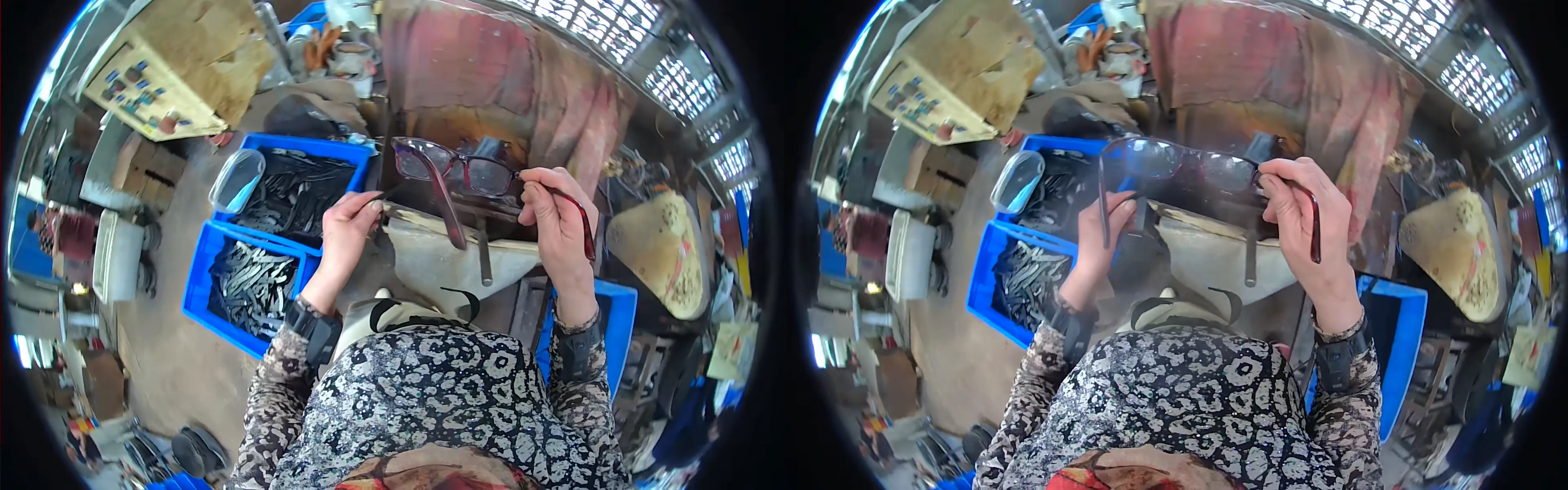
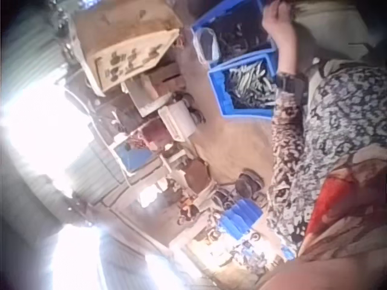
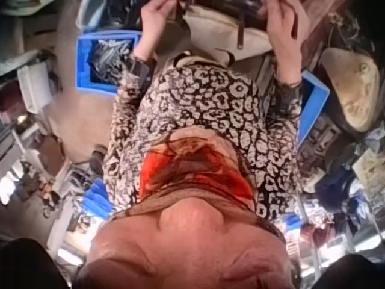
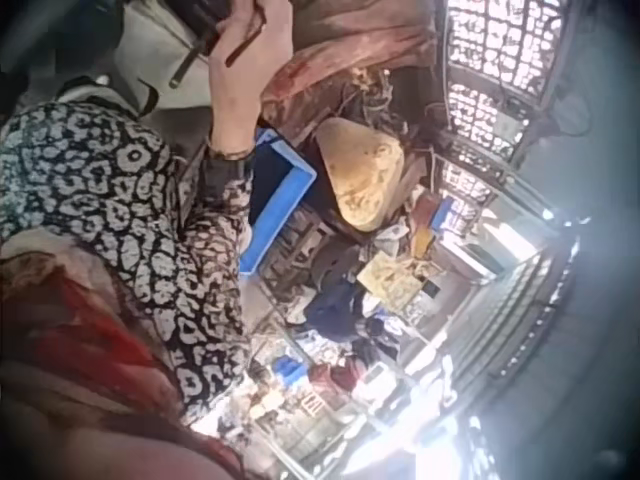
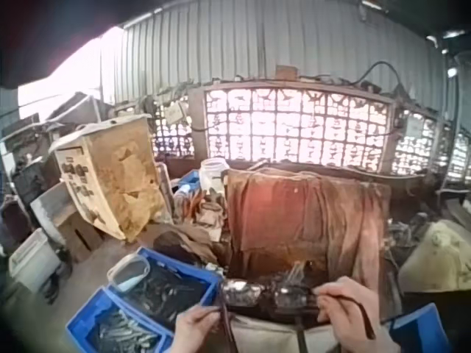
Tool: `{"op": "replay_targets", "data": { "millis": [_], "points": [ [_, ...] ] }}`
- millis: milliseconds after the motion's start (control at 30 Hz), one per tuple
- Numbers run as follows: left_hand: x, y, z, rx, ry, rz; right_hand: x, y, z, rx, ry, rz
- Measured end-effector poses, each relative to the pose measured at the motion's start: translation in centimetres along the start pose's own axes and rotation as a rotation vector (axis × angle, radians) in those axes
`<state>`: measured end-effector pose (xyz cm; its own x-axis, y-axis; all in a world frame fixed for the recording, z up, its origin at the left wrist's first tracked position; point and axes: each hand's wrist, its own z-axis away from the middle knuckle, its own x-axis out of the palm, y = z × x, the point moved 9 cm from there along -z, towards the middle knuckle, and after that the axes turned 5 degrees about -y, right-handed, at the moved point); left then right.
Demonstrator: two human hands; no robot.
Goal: The recorder is taking small metal components from a bin and processing them through a grinding or polishing machine.
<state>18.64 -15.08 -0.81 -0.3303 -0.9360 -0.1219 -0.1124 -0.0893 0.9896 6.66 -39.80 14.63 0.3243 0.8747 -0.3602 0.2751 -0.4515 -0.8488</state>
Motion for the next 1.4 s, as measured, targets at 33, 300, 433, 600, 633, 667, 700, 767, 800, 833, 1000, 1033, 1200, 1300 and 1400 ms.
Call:
{"op": "replay_targets", "data": {
  "millis": [33, 300, 433, 600, 633, 667, 700, 767, 800, 833, 1000, 1033, 1200, 1300, 1400],
  "points": [
    [1.2, -0.8, -1.0, -0.007, -0.017, 0.029, -0.9, 0.4, 0.7, 0.054, 0.042, 0.02],
    [6.0, -2.5, -3.0, 0.019, -0.17, 0.294, 0.1, -4.7, -1.3, 0.03, 0.058, 0.054],
    [2.0, -0.6, -1.2, 0.11, -0.158, -0.017, 3.7, -10.1, -7.7, -0.15, 0.009, 0.025],
    [-6.4, -0.5, 3.1, 0.027, -0.081, -0.033, 10.4, -20.1, -21.2, -0.698, 0.105, 0.13],
    [-8.1, 0.0, 4.1, 0.075, -0.061, -0.064, 12.4, -21.0, -24.6, -0.667, 0.106, 0.111],
    [-9.7, 0.7, 5.0, 0.137, -0.025, -0.105, 14.4, -22.4, -27.6, -0.698, 0.098, 0.067],
    [-11.0, 0.7, 5.9, 0.129, -0.022, -0.098, 16.5, -24.3, -30.0, -0.805, 0.066, -0.009],
    [-13.7, -0.1, 7.6, 0.038, 0.033, -0.042, 20.8, -25.5, -35.4, -0.704, 0.007, -0.085],
    [-14.9, -0.6, 8.2, -0.01, 0.071, -0.022, 22.7, -25.9, -37.6, -0.661, 0.012, -0.068],
    [-15.6, -0.6, 8.8, -0.001, 0.069, -0.009, 24.9, -25.7, -39.8, -0.582, -0.071, -0.173],
    [-19.1, -4.5, 10.4, -0.211, 0.158, 0.261, 33.0, -24.6, -46.1, -0.469, -0.358, -0.216],
    [-19.3, -5.2, 10.7, -0.234, 0.153, 0.299, 33.6, -24.3, -46.9, -0.464, -0.372, -0.226],
    [-20.0, -7.5, 11.7, -0.302, 0.213, 0.353, 36.4, -23.6, -46.7, -0.795, -0.61, 0.134],
    [-19.7, -7.3, 11.3, -0.299, 0.18, 0.366, 35.5, -21.9, -48.7, -0.701, -0.595, 0.213],
    [-19.6, -7.0, 10.9, -0.298, 0.168, 0.359, 31.2, -20.1, -50.9, -0.569, -0.369, 0.121]
  ]
}}
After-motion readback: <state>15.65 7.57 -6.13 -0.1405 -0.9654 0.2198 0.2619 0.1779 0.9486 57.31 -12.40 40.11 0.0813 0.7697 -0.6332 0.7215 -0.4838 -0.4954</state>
